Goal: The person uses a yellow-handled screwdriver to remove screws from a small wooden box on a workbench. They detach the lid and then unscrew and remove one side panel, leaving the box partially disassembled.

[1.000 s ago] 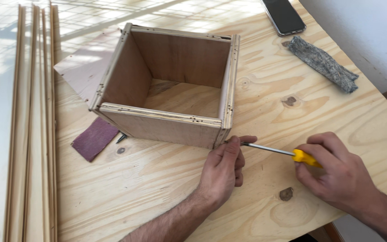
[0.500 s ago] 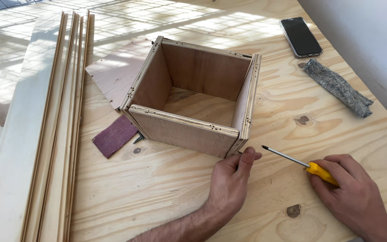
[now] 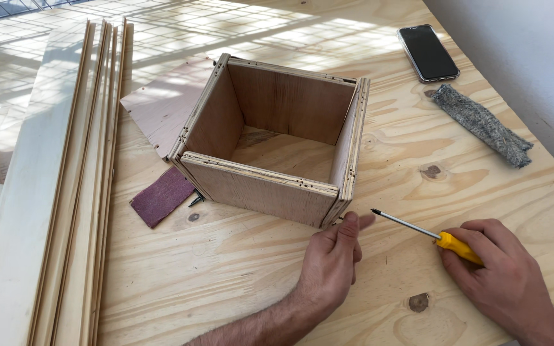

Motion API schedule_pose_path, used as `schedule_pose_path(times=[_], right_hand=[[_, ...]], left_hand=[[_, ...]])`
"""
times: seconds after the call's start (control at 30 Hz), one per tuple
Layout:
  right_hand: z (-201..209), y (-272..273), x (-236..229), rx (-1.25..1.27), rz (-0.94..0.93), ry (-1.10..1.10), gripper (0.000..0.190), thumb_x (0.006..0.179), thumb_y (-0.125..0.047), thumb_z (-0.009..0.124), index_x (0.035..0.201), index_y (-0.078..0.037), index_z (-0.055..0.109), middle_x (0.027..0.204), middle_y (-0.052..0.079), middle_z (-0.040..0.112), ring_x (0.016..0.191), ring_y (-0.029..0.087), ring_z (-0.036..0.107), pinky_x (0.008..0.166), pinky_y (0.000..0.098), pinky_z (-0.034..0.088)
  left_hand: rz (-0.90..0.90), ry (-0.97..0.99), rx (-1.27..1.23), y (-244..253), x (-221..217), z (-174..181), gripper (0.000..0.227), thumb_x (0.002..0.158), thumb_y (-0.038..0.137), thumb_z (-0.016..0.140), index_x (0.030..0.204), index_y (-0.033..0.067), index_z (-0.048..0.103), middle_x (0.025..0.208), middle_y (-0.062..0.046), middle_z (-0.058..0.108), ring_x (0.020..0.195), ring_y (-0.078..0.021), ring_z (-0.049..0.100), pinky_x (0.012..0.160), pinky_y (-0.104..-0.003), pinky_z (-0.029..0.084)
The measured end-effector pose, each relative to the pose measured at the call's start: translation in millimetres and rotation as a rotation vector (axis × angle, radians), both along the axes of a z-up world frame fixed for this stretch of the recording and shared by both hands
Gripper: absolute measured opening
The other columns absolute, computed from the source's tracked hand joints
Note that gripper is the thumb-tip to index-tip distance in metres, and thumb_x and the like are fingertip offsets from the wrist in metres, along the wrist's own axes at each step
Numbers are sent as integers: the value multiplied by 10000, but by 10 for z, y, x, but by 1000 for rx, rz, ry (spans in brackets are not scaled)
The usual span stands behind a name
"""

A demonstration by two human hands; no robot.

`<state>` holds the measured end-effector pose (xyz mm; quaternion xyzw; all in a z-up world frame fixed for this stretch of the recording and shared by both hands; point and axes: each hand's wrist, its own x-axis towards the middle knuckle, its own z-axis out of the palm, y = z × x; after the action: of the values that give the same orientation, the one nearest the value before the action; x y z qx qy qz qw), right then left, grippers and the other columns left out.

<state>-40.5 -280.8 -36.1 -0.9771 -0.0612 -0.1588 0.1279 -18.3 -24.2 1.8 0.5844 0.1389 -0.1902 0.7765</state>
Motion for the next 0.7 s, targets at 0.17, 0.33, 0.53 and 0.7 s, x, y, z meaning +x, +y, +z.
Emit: schedule_pose_path(times=[0.17,0.33,0.53,0.7], right_hand=[[2,6,-2,7,0,-1,282,800,-264,742,1063,-163,724,1115,-2,638,938,153,650,715,335,548],[11,12,8,22,15,-9,287,793,-245,748,1061,-145,720,1101,9,640,911,164,651,698,334,539],[38,27,11,33,16,-10,276,795,-241,747,1053,-147,720,1089,11,641,920,167,648,701,337,536],[54,24,7,32,36,-10,273,802,-242,740,1053,-138,713,1079,12,641,922,167,646,703,327,533]], left_hand=[[-47,-91,284,21,6,-19,466,950,495,465,1064,212,818,597,66,407,568,-70,398,567,-265,349],[-45,-122,150,-30,0,-92,403,1000,422,405,861,129,645,761,17,587,456,-75,340,426,-270,260],[-24,-107,-42,-24,42,-43,461,946,281,362,518,114,328,1335,-100,690,356,-88,247,349,-253,163],[-37,-127,-24,-28,57,-40,575,963,463,399,505,117,362,1354,-120,681,335,-76,317,307,-240,179]])
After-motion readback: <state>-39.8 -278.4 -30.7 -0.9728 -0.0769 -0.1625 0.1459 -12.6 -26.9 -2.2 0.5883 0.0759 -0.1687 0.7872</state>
